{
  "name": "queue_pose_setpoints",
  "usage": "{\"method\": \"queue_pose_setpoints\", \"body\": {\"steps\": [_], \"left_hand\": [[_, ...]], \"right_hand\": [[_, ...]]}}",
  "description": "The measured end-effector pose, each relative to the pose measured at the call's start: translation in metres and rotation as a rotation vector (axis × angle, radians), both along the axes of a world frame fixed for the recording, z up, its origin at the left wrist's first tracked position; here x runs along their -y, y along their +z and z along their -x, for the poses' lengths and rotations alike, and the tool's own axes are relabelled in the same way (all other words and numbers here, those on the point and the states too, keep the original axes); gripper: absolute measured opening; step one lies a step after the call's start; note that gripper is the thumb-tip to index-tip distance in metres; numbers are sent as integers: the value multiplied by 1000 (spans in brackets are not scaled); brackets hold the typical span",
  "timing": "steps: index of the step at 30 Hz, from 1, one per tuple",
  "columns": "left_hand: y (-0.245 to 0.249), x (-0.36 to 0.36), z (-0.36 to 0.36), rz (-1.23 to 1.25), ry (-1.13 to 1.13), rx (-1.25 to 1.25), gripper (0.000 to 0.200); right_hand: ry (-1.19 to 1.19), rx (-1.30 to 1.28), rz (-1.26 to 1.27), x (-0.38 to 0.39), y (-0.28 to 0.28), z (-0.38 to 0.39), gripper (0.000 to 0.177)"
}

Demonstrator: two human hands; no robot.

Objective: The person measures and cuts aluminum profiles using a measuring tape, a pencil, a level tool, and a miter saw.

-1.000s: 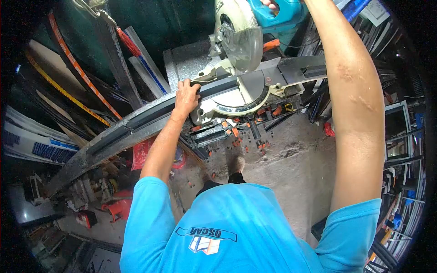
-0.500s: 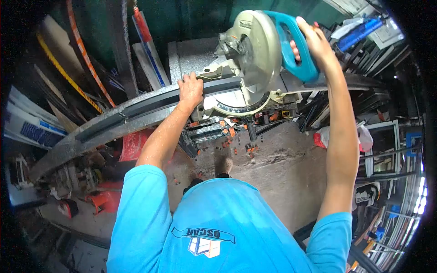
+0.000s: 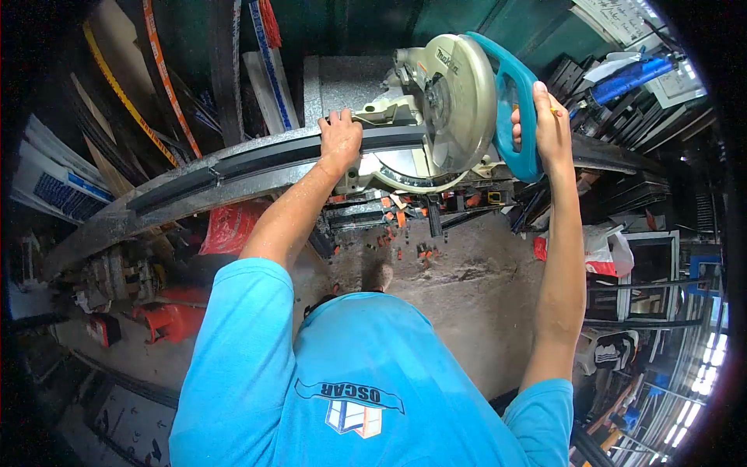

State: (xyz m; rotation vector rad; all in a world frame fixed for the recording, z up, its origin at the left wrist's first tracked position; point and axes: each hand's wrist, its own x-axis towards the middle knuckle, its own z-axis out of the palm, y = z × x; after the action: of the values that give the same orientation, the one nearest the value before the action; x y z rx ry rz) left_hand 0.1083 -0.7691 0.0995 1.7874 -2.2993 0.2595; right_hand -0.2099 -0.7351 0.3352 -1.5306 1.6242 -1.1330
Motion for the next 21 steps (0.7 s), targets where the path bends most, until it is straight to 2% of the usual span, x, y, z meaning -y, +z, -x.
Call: {"method": "queue_pose_setpoints", "body": {"steps": [1, 8, 10, 13, 15, 21], "left_hand": [[-1, 1, 0, 3, -2, 1, 24], [-2, 2, 1, 17, 2, 39, 25], [2, -1, 1, 24, -5, 29, 13], [5, -2, 1, 0, -4, 47, 13], [3, -2, 1, 10, -10, 45, 13], [2, 0, 2, 21, -3, 35, 13]], "right_hand": [[-1, 2, -1, -1, -2, 1, 62], [-18, 5, 13, -5, -5, -1, 61], [-18, 9, 10, -6, -5, -1, 61], [-24, 10, 20, -8, -4, -4, 61], [-14, 27, 29, -11, -3, -6, 54], [-15, 31, 39, -12, -11, -3, 54]]}}
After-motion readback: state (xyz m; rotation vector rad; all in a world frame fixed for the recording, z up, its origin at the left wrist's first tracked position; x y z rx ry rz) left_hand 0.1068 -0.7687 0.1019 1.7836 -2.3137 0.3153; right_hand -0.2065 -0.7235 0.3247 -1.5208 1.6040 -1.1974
